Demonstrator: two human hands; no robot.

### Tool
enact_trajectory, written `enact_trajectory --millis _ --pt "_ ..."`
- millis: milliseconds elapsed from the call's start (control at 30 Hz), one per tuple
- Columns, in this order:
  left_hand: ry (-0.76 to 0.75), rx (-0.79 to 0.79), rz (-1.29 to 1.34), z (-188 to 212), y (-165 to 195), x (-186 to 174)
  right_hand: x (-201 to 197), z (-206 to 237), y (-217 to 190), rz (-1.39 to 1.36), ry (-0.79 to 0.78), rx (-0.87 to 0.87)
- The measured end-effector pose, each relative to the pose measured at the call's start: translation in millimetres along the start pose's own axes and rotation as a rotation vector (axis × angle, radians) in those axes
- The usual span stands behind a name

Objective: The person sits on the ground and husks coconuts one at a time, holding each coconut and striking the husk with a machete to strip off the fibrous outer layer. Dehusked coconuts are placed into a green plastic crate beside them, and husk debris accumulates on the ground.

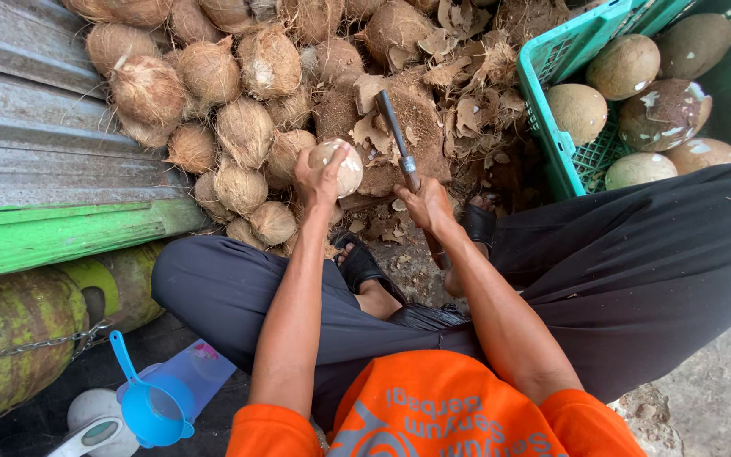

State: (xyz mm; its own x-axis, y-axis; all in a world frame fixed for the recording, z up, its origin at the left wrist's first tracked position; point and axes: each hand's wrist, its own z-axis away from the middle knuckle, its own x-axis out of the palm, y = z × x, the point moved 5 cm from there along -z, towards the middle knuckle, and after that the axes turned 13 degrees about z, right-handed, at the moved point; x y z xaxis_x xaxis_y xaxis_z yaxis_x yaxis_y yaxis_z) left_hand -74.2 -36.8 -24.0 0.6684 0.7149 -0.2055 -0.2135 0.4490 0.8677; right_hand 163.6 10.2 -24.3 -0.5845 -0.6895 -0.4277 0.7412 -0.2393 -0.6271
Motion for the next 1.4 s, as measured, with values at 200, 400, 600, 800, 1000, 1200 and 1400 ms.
enact_trajectory --millis 200,400,600,800,1000,1200,1400 --pt "0.229 0.219 0.009 34 41 18 9 -10 9 0.040 0.070 -0.054" --pt "-0.051 0.190 0.187 72 111 132 11 -7 8 0.025 0.101 -0.120" --pt "-0.501 0.217 0.249 147 115 257 14 -1 16 -0.170 0.035 -0.063" --pt "-0.463 0.322 0.167 109 97 255 26 -1 23 -0.248 0.063 -0.041" --pt "-0.342 0.391 -0.198 14 93 273 66 10 37 -0.382 0.128 0.007" --pt "-0.506 0.385 -0.429 -7 85 358 105 42 48 -0.505 0.092 0.046" --pt "-0.606 0.138 -0.765 -21 58 415 130 83 43 -0.628 0.052 0.086"
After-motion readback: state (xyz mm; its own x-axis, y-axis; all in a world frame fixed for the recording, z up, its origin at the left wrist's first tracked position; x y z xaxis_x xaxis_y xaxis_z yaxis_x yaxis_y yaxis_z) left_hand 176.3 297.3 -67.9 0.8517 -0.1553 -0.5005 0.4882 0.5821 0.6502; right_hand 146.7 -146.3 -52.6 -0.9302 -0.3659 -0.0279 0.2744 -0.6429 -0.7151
